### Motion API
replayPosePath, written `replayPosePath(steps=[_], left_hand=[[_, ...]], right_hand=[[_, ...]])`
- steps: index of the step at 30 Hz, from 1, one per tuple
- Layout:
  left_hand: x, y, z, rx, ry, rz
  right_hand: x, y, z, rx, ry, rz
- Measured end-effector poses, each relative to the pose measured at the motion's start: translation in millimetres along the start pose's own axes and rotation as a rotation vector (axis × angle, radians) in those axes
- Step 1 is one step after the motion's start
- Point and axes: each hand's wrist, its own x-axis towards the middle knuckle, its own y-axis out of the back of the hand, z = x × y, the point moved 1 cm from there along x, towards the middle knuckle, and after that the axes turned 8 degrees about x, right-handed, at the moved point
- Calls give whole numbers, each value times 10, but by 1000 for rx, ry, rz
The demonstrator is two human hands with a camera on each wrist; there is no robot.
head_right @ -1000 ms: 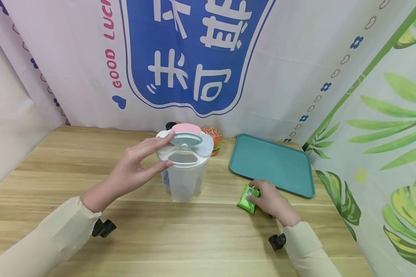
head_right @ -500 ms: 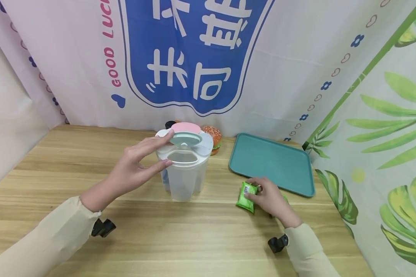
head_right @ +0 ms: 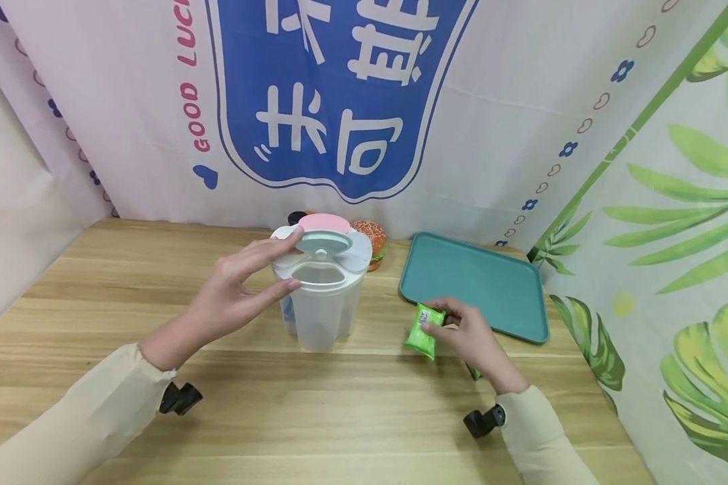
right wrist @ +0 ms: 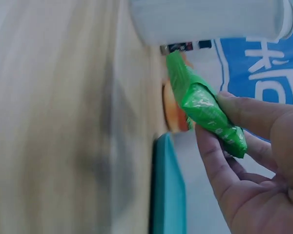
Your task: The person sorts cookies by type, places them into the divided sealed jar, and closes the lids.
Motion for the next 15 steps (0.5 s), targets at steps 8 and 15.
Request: replayPosePath(steps=[8, 15], left_hand=[[6, -13, -4, -1, -4, -5], [0, -6, 1, -1, -14, 6]], right_hand=[[29, -22, -368, 10, 155, 51], [60, -8, -812, 140, 379, 94]])
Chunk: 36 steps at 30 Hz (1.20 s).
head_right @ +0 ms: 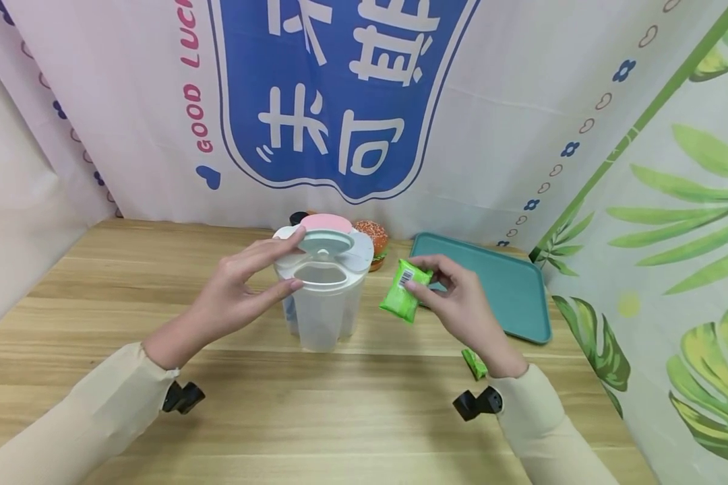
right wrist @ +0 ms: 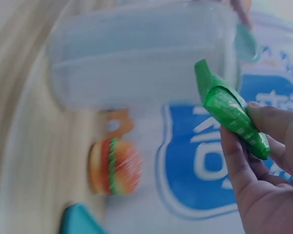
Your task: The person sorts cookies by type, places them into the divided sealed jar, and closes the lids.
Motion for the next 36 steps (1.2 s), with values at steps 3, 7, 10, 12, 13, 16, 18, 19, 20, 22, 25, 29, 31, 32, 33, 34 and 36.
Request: replayPosePath(steps=[3, 7, 10, 12, 13, 16, 18, 19, 20, 22, 25, 29, 31, 32, 33, 34, 36], left_hand=[[1, 6, 4, 5, 5, -2], [0, 10, 8, 11, 20, -12], [-2, 8, 7, 13, 30, -12], [-5, 4, 6, 13, 37, -12], [-8, 3, 6, 14, 42, -15], [-18, -5, 9, 14, 57, -23], [-20, -12, 10, 11, 65, -26], [-19, -14, 10, 10, 66, -27], [-17, -16, 11, 8, 67, -27], [-11, -14, 15, 7, 68, -29], [-3, -9, 18, 12, 71, -36], [2, -4, 23, 14, 73, -43], [2, -3, 24, 15, 73, -45], [2, -2, 26, 18, 73, -46], [2, -1, 26, 20, 73, -47], [1, 0, 27, 23, 74, -48], [0, 1, 27, 29, 74, -49]], right_hand=[[60, -35, -167, 40, 69, 34], [133, -106, -370, 106, 105, 47], [205, -175, -485, 158, 141, 60], [248, -225, -542, 186, 169, 73], [267, -249, -561, 195, 178, 80], [310, -321, -607, 217, 203, 103], [332, -367, -632, 223, 221, 112], [341, -389, -644, 226, 230, 116], [348, -411, -657, 229, 243, 116], [362, -451, -679, 219, 265, 107], [381, -508, -694, 185, 294, 81], [397, -573, -689, 158, 323, 44], [399, -602, -680, 146, 339, 29], [399, -616, -674, 131, 345, 21], [398, -630, -665, 110, 354, 14], [395, -644, -658, 87, 364, 6], [390, -669, -640, 39, 379, -13]])
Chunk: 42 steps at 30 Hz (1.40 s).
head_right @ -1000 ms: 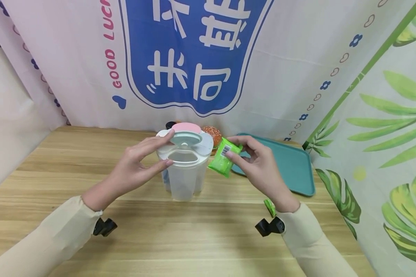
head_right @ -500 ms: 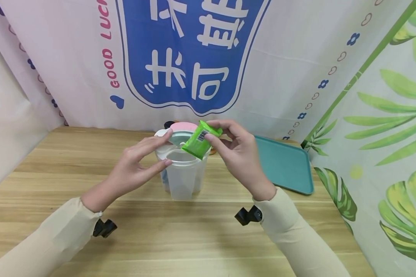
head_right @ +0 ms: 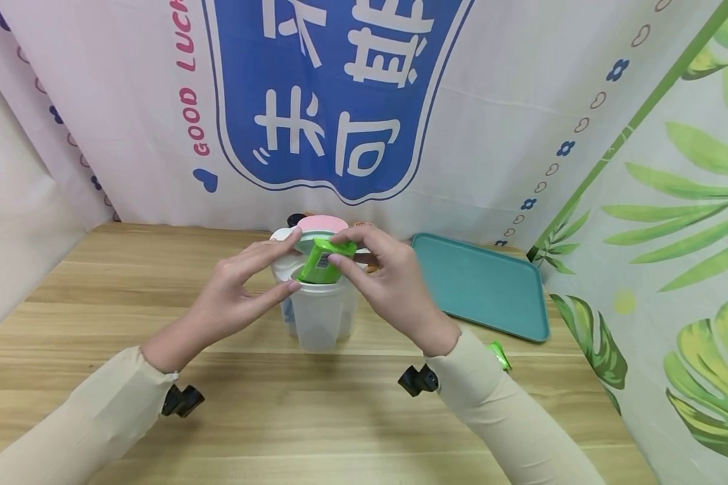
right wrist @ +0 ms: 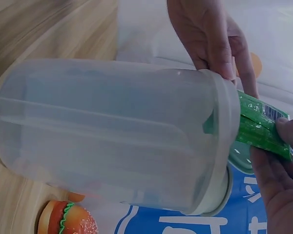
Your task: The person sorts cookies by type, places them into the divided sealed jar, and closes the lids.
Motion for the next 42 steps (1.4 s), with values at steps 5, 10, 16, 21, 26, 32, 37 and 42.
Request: replayPosePath(steps=[5, 10, 16, 21, 26, 32, 37, 42], left_hand=[[-2, -5, -5, 5, -2, -1], [0, -10, -13, 5, -12, 11], [-6, -21, -26, 1, -39, 29], [-3, -23, -27, -2, -45, 29], [-3, -13, -14, -5, -46, 30], [-7, -16, -21, -5, -54, 36], [-5, -14, -14, -3, -50, 34], [1, -17, -13, -5, -52, 38]], right_hand=[[-33, -33, 39, -87, 16, -59], [-45, -47, 72, -104, 33, -102], [-55, -69, 108, -121, 46, -142], [-57, -80, 123, -119, 47, -157], [-50, -72, 130, -113, 31, -176], [-49, -62, 135, -115, 8, -196], [-54, -57, 145, -110, 11, -198], [-63, -44, 135, -99, 31, -196]])
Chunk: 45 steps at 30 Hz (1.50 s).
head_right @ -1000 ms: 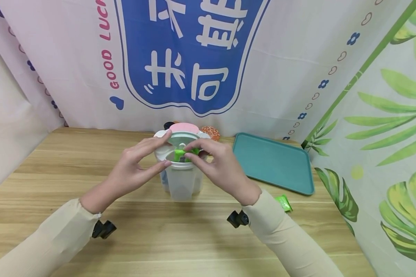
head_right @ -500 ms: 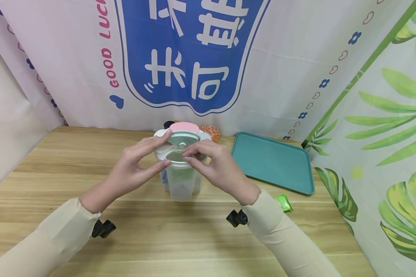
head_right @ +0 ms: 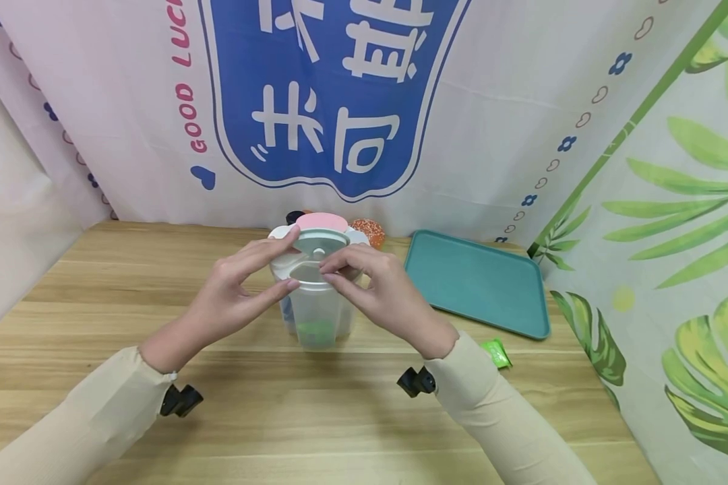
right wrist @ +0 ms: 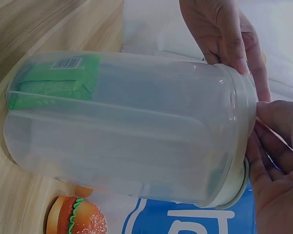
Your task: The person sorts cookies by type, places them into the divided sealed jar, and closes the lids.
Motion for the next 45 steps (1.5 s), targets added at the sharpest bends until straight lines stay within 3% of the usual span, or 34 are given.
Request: replayPosePath(steps=[5, 10, 19, 27, 32, 38, 45], left_hand=[[-6, 4, 1, -6, 7, -5], [-9, -1, -3, -7, 15, -1], [-8, 0, 0, 0, 12, 11], [10, -5, 0, -16, 4, 7], [15, -3, 11, -16, 7, 9], [11, 3, 18, -20, 25, -2], [1, 1, 15, -14, 25, -4]], right_hand=[[-30, 38, -6, 4, 29, 38], [-128, 148, 25, 3, 7, 103], [-539, 493, 222, -38, -93, 198], [-1043, 845, 383, -212, -277, 200], [-1306, 1041, 473, -311, -438, 194], [-1588, 1196, 573, -411, -677, 69], [-1858, 1262, 716, -384, -915, -102]])
